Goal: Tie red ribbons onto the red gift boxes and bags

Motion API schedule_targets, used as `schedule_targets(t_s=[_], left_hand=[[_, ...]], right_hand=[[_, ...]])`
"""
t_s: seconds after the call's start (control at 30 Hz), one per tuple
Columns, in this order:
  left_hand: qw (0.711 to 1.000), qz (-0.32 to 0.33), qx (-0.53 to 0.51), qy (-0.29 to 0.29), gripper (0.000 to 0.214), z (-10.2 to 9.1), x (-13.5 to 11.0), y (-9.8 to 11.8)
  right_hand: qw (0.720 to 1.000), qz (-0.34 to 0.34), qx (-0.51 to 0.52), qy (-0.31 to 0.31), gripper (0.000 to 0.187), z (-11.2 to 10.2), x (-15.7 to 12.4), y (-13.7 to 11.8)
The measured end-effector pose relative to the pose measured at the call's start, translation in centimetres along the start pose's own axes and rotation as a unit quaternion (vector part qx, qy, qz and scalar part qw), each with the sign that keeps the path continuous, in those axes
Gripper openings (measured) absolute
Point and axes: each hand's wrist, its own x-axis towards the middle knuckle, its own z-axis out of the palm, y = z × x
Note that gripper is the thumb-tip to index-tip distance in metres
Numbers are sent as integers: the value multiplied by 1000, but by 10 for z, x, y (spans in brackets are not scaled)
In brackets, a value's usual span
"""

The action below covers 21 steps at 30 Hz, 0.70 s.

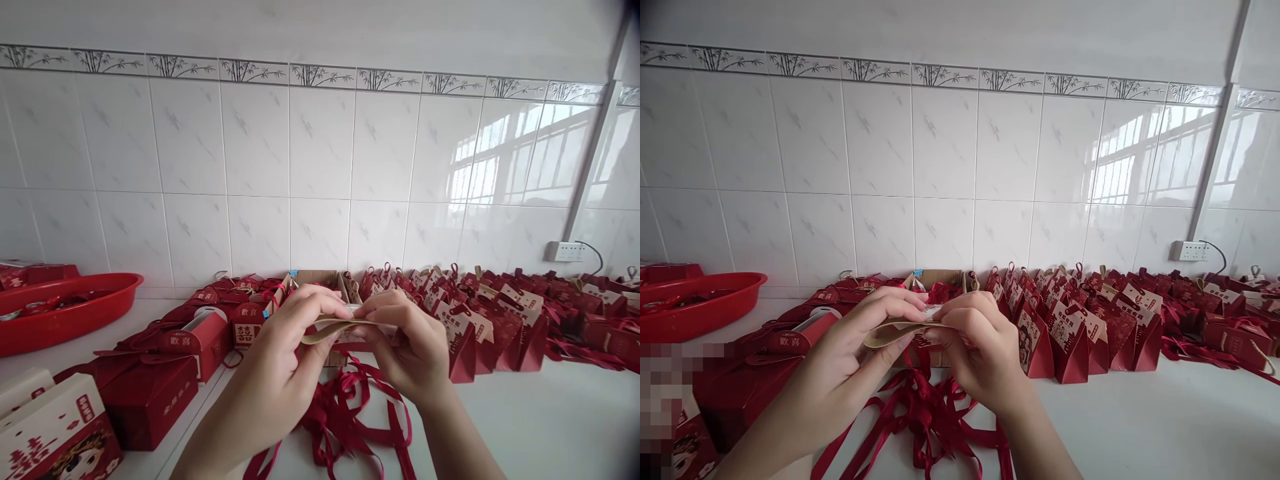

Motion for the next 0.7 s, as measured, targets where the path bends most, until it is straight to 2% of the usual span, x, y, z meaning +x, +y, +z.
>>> schedule_targets(t_s=[0.17, 0.23, 0.3, 0.37, 0.43, 0.5, 0.6, 0.7], left_hand=[[995, -65, -71, -1, 16, 5, 7, -6], [992, -93, -88, -12, 17, 6, 12, -13], [987, -123, -95, -28, 24, 5, 17, -23], [984, -156, -82, -22, 40, 3, 20, -34], [982, -181, -50, 18, 57, -2, 19, -41], [979, -193, -25, 55, 63, -7, 17, -44], [979, -193, -27, 60, 61, -15, 13, -38], [980, -185, -20, 70, 59, -19, 10, -30]], right_hand=[[999, 46, 24, -5, 18, 2, -1, 3], [995, 97, 11, -26, 15, -1, -1, 5], [981, 187, -36, -42, 15, -7, 0, 12], [949, 295, -111, -33, 19, -17, -1, 24], [901, 391, -188, -3, 26, -28, -4, 43], [847, 468, -251, 22, 30, -37, -11, 66], [800, 523, -293, 22, 27, -43, -28, 99], [766, 564, -307, -16, 21, -43, -47, 122]])
